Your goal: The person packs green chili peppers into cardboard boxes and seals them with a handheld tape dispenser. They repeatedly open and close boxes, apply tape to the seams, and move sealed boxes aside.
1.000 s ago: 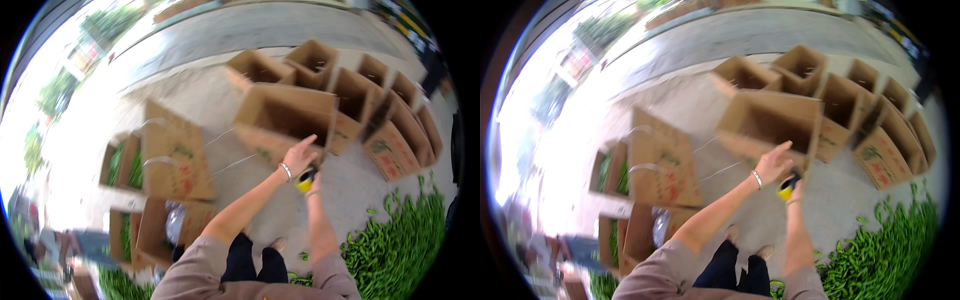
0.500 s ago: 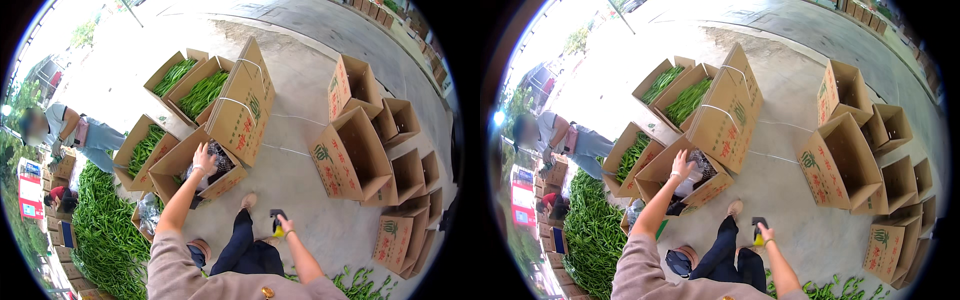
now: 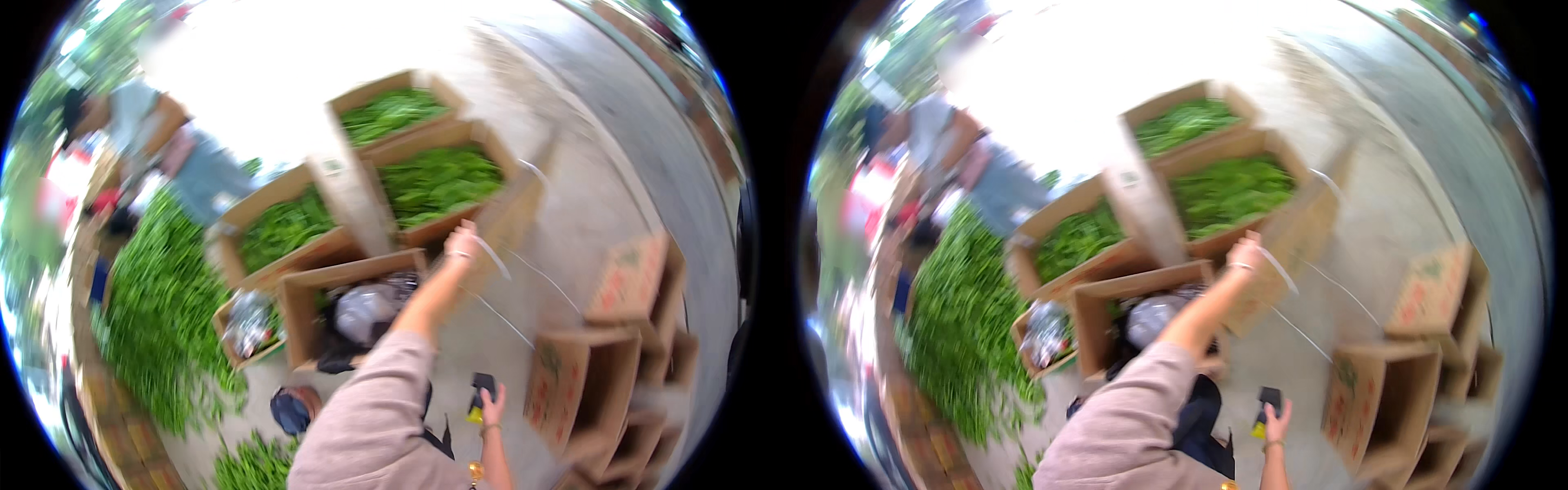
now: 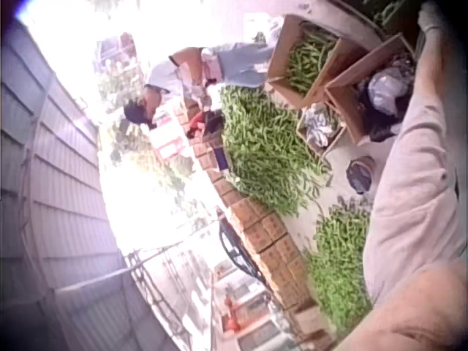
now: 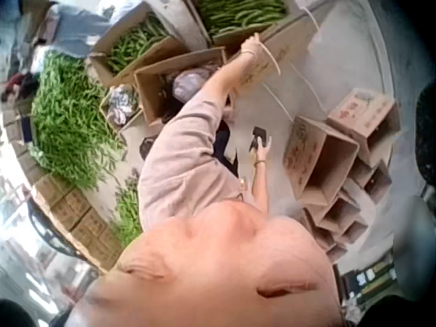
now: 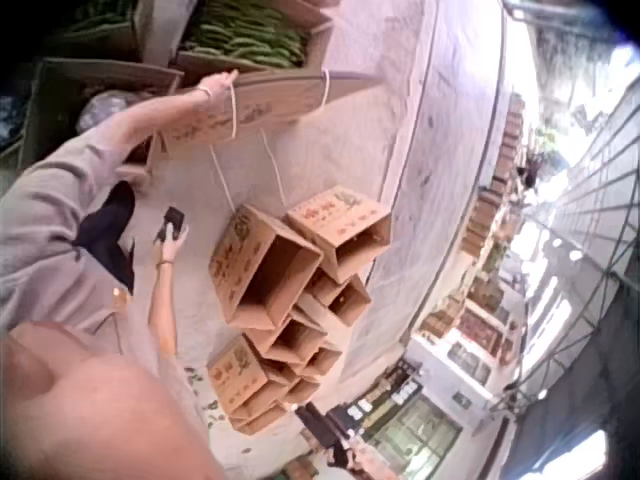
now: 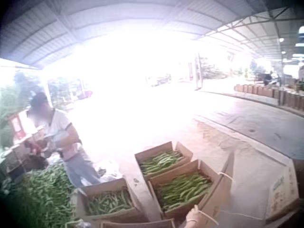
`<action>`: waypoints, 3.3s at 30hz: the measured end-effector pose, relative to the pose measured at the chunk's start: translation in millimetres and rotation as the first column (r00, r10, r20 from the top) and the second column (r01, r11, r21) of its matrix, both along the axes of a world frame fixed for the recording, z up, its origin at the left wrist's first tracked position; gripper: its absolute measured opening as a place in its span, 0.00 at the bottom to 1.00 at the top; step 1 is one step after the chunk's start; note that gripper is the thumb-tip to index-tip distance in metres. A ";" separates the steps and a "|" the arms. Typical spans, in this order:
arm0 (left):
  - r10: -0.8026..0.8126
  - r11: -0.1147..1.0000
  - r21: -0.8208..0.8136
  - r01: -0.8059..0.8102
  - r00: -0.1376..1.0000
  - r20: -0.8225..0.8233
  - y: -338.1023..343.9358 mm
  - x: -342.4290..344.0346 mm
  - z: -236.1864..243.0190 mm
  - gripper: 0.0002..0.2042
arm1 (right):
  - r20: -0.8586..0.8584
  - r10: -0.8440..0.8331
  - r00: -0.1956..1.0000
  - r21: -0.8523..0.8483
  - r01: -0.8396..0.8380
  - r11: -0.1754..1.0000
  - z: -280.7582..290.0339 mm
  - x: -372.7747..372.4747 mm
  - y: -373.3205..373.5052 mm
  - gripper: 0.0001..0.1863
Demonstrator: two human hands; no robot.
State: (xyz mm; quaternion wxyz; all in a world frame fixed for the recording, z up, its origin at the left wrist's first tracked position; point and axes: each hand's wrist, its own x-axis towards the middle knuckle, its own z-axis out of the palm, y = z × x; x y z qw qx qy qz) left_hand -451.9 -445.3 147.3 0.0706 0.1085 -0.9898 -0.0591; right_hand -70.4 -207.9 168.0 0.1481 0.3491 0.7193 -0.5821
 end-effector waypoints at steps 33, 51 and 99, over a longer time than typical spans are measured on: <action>0.570 -0.647 0.655 -0.390 0.323 0.755 223.4 77.6 3.5 0.18 | 0.020 0.473 0.881 -0.398 -0.427 0.812 -74.0 -506.8 223.6 0.17; 0.282 0.081 0.965 -0.249 0.935 0.217 107.9 -48.6 97.9 0.22 | 0.126 0.570 0.812 -0.307 -0.515 0.800 -33.8 -540.0 278.0 0.17; 0.331 0.819 0.444 -0.364 0.931 0.152 215.3 -79.5 29.6 0.34 | 0.481 0.852 0.208 -0.748 -0.410 0.522 4.3 -588.2 169.2 0.27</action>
